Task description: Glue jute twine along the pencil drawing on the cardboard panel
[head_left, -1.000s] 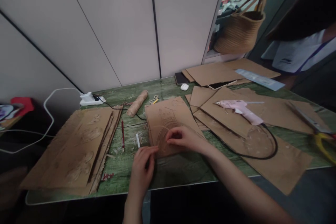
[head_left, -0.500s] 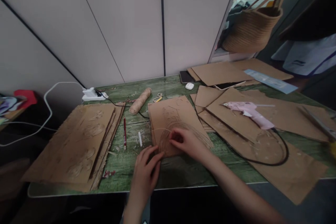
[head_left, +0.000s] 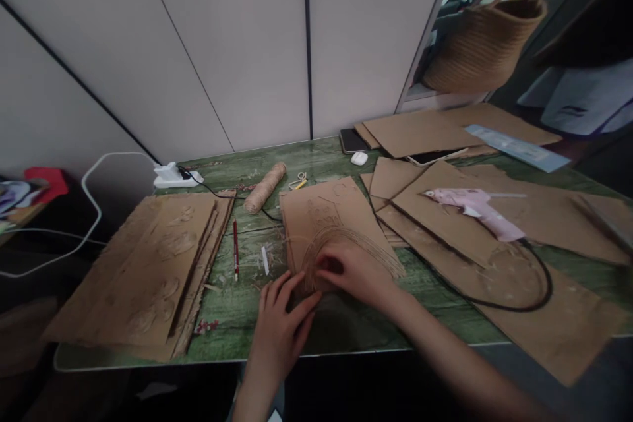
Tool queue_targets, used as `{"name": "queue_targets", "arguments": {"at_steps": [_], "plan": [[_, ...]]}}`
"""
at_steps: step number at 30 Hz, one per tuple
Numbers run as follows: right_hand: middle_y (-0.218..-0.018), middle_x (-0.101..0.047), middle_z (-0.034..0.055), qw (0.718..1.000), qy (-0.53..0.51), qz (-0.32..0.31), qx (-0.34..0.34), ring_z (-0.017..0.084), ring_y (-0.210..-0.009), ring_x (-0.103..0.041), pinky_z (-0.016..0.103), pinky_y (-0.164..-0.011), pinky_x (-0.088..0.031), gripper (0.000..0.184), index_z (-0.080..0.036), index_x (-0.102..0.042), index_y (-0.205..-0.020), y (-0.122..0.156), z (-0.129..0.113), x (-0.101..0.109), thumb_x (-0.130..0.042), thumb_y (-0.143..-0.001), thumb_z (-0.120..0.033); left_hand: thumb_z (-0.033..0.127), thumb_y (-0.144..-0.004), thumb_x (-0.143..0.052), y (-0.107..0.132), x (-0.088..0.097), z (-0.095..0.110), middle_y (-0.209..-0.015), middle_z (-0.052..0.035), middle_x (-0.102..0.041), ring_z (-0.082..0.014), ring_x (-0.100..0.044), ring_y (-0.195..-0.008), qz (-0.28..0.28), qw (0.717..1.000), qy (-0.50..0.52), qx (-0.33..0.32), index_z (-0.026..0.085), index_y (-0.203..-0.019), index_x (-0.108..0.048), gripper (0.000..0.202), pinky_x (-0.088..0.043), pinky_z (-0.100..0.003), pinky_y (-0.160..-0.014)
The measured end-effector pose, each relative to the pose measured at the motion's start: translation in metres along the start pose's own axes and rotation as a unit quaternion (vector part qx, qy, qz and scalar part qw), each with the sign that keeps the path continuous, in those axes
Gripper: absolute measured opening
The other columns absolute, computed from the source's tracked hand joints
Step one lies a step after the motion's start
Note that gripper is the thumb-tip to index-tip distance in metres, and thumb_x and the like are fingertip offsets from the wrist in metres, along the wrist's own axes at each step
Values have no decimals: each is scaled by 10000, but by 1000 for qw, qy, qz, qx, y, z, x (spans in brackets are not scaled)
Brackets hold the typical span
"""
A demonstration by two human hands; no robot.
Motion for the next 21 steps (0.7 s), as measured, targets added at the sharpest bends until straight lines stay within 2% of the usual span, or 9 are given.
{"name": "queue_targets", "arguments": {"at_steps": [4,11,16,21], "plan": [[-801,-696,4,1000,12,-9,-11,163,-762,-607,271,-676,-406,61,-188,-688,-840,-1,-1,-3,-733,-809,-160,122,-939,-540,0,0,0,-1402,-80,-580,-293,-471,-1324,7,1000,-10,-5,311,-1259,-645,386,-424,-542,-1045],[-839,-686,30,999,46,28,-7,180,-792,-596,292,-697,-398,142,-178,-694,-894,-8,-11,-7,-748,-843,-299,136,-934,-544,0,-2,1,-1386,-66,-600,-285,-498,-1299,11,1000,-24,9,316,-1233,-664,369,-391,-534,-1074],[-849,-670,34,998,62,11,9,180,-815,-587,298,-715,-389,68,-168,-675,-847,-19,-22,-11,-736,-837,-196,128,-939,-529,1,-3,1,-1376,-67,-602,-283,-485,-1316,-2,999,-32,14,316,-1250,-651,383,-366,-549,-1094],[-852,-665,23,999,33,8,21,167,-817,-585,288,-734,-395,72,-175,-644,-818,-19,-19,-9,-685,-840,-121,121,-938,-527,0,-3,2,-1403,-64,-589,-284,-480,-1322,-5,1000,-27,15,298,-1226,-657,362,-368,-555,-1090]]}}
Point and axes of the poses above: each hand's wrist, its own y-axis away from the middle knuckle, its own x-axis out of the back of the hand, z = x × y, the point moved 3 cm from there along -y, towards the middle knuckle
